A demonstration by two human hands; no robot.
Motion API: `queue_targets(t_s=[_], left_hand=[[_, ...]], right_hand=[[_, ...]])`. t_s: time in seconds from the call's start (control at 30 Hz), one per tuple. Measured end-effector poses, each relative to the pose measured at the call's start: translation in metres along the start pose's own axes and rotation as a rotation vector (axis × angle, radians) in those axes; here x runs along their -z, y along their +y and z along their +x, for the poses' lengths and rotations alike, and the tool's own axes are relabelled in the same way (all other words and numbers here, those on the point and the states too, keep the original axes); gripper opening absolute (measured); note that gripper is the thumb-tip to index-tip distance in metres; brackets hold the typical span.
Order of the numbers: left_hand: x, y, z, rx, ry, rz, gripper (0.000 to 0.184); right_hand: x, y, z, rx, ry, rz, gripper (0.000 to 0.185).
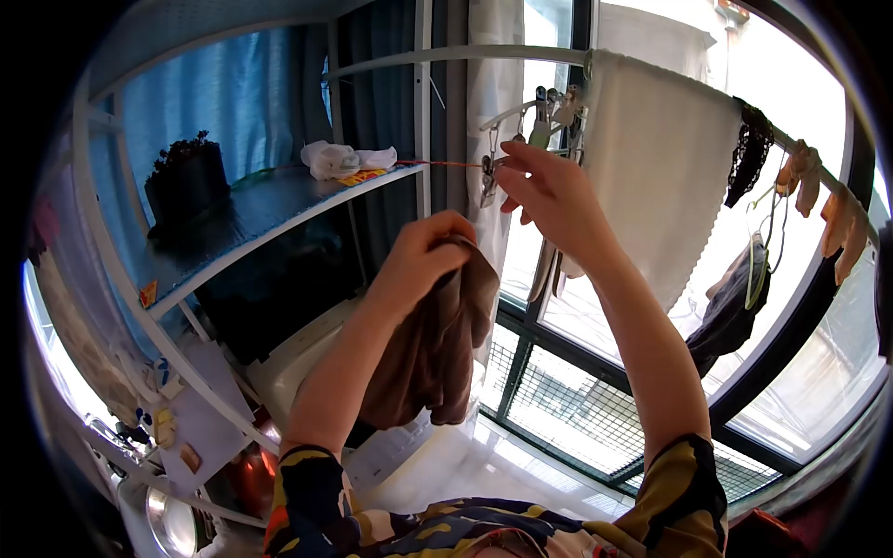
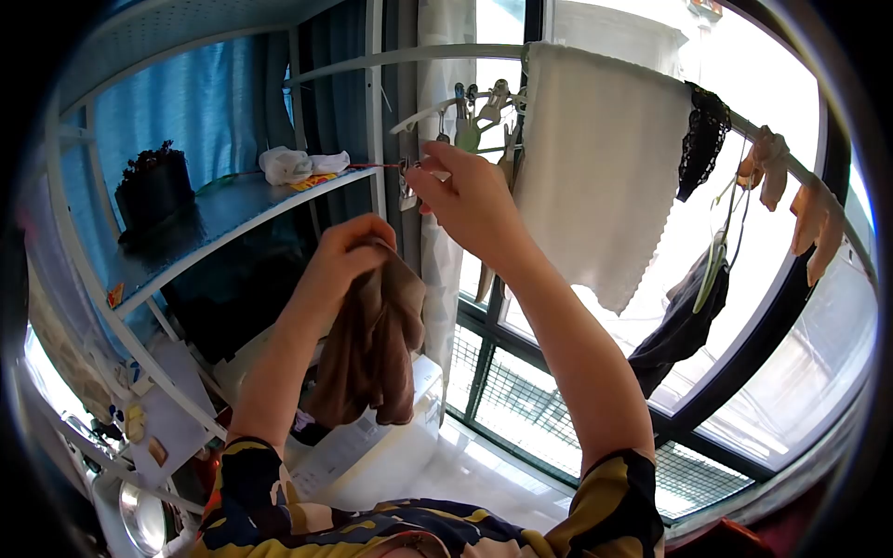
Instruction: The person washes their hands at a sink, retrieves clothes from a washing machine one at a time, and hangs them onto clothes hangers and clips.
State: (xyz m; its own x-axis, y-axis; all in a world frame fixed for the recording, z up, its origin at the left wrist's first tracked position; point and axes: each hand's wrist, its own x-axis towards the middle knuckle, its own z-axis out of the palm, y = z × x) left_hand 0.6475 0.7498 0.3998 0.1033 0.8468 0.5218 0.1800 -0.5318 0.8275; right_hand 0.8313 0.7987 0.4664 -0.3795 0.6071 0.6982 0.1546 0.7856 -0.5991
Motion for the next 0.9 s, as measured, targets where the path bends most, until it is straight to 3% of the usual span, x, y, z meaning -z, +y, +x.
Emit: queue_targets(t_s=[0.17,0.37,0.47,0.67,0.9], left_hand=[[0.035,-0.015,0.029,0.046,-0.027,-0.157,0.011],[0.040,-0.014,0.048,0.021,-0.077,-0.045,0.013],[0.041,-0.011,0.054,0.043,-0.163,-0.134,0.015],[0.037,-0.017,0.058,0.060,-0.278,-0.084,0.017],[0.026,-0.013,0.055,-0.042,-0.273,-0.022,0.012]], right_hand=[[-0.009,0.012,0.018,-0.093,-0.120,0.370,0.032],[-0.005,0.033,0.024,-0.067,-0.171,0.402,0.025],[0.001,0.032,0.022,-0.149,-0.137,0.322,0.025],[0.002,0.048,0.020,-0.045,-0.009,0.406,0.024],[0.004,0.053,0.015,-0.060,-0.008,0.470,0.018]])
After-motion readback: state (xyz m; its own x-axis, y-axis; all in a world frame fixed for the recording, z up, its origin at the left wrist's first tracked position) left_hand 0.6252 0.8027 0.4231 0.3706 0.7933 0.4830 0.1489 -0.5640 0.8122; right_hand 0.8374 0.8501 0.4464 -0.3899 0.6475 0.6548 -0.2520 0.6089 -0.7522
